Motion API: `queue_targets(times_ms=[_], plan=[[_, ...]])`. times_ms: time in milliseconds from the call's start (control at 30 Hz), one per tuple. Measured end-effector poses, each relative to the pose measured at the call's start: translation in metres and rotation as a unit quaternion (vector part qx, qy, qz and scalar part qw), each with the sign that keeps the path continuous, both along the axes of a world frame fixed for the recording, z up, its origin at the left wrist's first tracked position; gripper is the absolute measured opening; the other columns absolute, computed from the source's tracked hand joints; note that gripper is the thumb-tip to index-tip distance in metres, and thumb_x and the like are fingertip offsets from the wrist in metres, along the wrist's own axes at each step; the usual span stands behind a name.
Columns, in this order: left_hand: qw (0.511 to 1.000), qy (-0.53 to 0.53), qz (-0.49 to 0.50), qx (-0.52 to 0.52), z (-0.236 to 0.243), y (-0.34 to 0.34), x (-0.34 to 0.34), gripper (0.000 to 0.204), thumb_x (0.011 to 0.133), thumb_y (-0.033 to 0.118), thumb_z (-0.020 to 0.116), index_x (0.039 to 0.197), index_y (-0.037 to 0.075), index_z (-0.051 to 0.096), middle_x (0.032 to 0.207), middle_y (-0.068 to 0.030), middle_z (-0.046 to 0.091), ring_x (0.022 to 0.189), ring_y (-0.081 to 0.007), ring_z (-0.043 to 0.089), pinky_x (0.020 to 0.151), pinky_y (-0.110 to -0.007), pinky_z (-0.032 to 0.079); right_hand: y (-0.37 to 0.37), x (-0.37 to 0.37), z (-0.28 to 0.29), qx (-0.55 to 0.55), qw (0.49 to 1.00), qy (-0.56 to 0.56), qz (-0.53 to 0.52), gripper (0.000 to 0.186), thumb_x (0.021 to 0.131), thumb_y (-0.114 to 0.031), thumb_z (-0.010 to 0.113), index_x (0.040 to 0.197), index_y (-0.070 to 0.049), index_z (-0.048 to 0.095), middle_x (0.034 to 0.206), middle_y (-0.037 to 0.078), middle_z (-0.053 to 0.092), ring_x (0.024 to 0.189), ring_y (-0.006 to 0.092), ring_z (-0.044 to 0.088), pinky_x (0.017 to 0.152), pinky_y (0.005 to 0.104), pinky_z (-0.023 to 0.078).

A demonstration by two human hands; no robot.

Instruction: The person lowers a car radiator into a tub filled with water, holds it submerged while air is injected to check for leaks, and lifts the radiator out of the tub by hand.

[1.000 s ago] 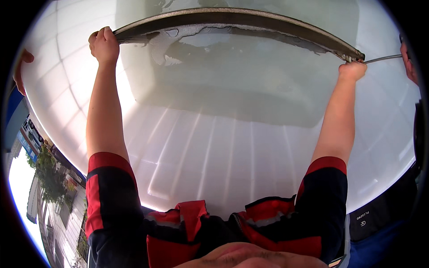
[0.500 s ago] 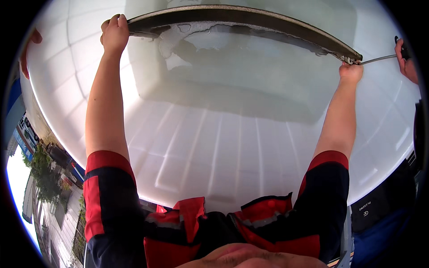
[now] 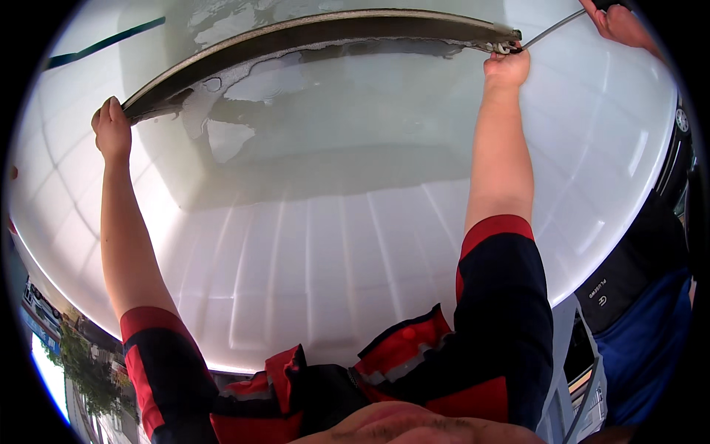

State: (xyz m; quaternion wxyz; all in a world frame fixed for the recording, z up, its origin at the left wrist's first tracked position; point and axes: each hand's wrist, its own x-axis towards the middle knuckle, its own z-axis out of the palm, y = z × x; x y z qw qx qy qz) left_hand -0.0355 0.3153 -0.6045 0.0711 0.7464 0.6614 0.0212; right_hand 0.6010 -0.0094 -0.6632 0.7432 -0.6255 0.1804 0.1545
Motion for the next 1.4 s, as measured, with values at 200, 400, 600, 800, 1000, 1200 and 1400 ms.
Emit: queue_targets(times_ms=[200,400,600,800,1000,1200,1400], plan=[[1.0,0.004,0.004,-0.002,-0.014,0.006,0.014,0.05,0.096,0.049,0.035,0.128,0.018,0.059,0.138,-0.014,0.046,0.128,-0.0302,0.045,0.107,-0.042,0.033,-0.011,0.018,-0.013,0.067,0.996,-0.026,0.053,0.029,0.098,-0.026,0.039,0.102,-0.003,0.057,0.106,0.005,0.059,0.096,0.0161,0.054,0.091,0.0316,0.04],[1.0,-0.009,-0.008,-0.004,-0.03,0.004,0.04,0.05,0.096,0.048,0.036,0.128,0.017,0.059,0.136,-0.0138,0.047,0.126,-0.0308,0.046,0.107,-0.041,0.034,-0.026,0.034,-0.018,0.041,0.994,-0.059,0.077,0.037,0.104,-0.029,0.036,0.12,0.001,0.051,0.12,0.008,0.055,0.109,0.0179,0.05,0.103,0.0369,0.035],[1.0,-0.012,-0.016,0.006,-0.031,0.004,0.049,0.049,0.097,0.047,0.037,0.127,0.017,0.059,0.136,-0.0143,0.048,0.126,-0.0309,0.046,0.106,-0.041,0.035,-0.027,0.042,-0.021,0.046,0.993,-0.073,0.084,0.038,0.104,-0.028,0.036,0.122,0.002,0.05,0.119,0.009,0.055,0.111,0.02,0.05,0.104,0.0379,0.034],[0.999,-0.005,-0.036,0.017,-0.038,0.007,0.046,0.047,0.097,0.045,0.037,0.127,0.017,0.06,0.134,-0.0146,0.049,0.126,-0.0313,0.046,0.106,-0.041,0.035,-0.029,0.042,-0.027,0.02,0.992,-0.095,0.083,0.039,0.101,-0.026,0.041,0.129,-0.001,0.049,0.116,0.008,0.057,0.109,0.019,0.052,0.098,0.0327,0.037],[0.999,-0.007,-0.045,0.017,-0.041,0.01,0.053,0.046,0.097,0.045,0.037,0.126,0.016,0.06,0.134,-0.0146,0.049,0.126,-0.0314,0.046,0.106,-0.041,0.036,-0.027,0.054,-0.026,-0.303,0.891,-0.278,0.194,0.03,0.097,-0.022,0.051,0.117,-0.002,0.059,0.09,0.004,0.064,0.082,0.0135,0.057,0.075,0.0269,0.046],[0.999,-0.006,-0.044,0.02,-0.048,0.013,0.057,0.046,0.097,0.044,0.038,0.125,0.016,0.06,0.134,-0.0146,0.049,0.125,-0.0316,0.047,0.106,-0.041,0.036,-0.03,0.065,-0.035,-0.364,0.861,-0.276,0.225,0.027,0.098,-0.024,0.051,0.103,0.0,0.063,0.077,0.002,0.062,0.068,0.012,0.054,0.066,0.0282,0.045],[0.999,-0.003,-0.045,0.015,-0.05,0.008,0.068,0.045,0.097,0.044,0.038,0.125,0.016,0.06,0.134,-0.0147,0.049,0.125,-0.0319,0.047,0.106,-0.041,0.036,-0.038,0.072,-0.037,-0.351,0.87,-0.264,0.223,0.029,0.098,-0.025,0.049,0.094,0.0,0.063,0.075,0.001,0.061,0.065,0.011,0.052,0.063,0.0295,0.043]])
